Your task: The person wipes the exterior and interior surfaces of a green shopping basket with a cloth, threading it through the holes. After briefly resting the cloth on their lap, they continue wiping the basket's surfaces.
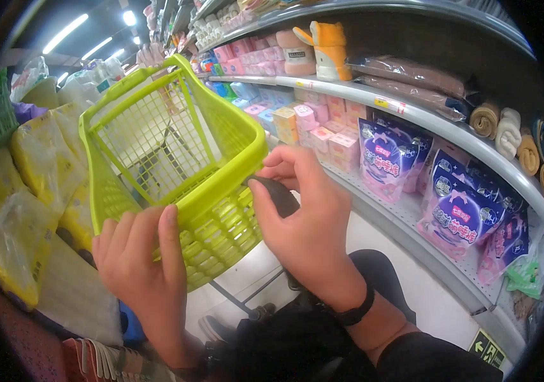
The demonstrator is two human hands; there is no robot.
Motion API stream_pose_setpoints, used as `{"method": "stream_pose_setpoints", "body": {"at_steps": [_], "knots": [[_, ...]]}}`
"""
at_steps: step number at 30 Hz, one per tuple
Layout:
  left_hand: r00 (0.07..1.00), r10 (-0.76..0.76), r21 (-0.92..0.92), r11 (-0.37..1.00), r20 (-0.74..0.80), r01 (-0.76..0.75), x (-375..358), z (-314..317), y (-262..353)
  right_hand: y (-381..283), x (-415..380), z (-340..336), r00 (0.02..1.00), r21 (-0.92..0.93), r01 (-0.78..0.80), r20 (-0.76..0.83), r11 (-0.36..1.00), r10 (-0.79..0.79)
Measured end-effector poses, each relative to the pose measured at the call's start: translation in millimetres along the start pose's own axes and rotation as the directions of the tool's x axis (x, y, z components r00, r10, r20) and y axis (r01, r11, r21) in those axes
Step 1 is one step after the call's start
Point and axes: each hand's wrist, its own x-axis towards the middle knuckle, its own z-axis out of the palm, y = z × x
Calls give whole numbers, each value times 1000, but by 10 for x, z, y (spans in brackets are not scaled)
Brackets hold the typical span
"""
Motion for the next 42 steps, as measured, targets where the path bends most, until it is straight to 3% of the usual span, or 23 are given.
{"method": "stream_pose_setpoints", "body": {"at_steps": [1, 3, 13, 14, 17, 18, 21, 25, 27, 32, 34, 39, 42], "knots": [[1000, 0, 4, 1000, -2, 0, 1, 4, 2, -20, -6, 10, 1000, -4, -1, 5, 1000, 1], [1000, -2, 4, 1000, 0, 2, -1, 4, 7, -54, -21, 20, 990, -193, 139, 63, 971, -129], [1000, 9, 9, 1000, -1, -9, -13, -48, -27, -156, 37, -11, 958, -162, 224, 215, 961, -187], [1000, 9, 15, 1000, 12, -9, -17, -62, -26, -146, 63, -20, 946, -200, 291, 210, 936, -249], [1000, 16, -18, 1000, 16, -16, -18, -66, -38, -99, 135, -29, 967, -256, 223, 177, 941, -181], [1000, 12, -17, 1000, 11, -12, -14, -66, -41, -90, 136, -26, 955, -288, 281, 176, 915, -238], [999, 26, -11, 1000, 22, -26, -9, -62, -40, -85, 101, -19, 973, -215, 192, 171, 958, -157], [999, 30, 14, 999, 30, -30, -3, -68, -34, -124, 46, 7, 953, -201, 264, 204, 943, -224], [999, 27, 23, 999, 30, -28, -7, -70, -48, -147, 79, -25, 961, -110, 145, 251, 983, -114], [999, 44, 24, 999, 2, -44, -20, -49, -80, -104, 171, -105, 945, -272, 237, 286, 932, -157], [999, 43, 21, 999, -1, -43, -15, -42, -74, -23, 147, -86, 920, -202, 323, 296, 924, -257], [998, 57, 25, 998, 4, -57, -3, -44, -60, -114, 44, -63, 902, -225, 382, 301, 896, -309], [999, 49, 27, 998, 7, -49, -20, -39, -76, -92, 81, -82, 879, -140, 411, 325, 901, -350]]}}
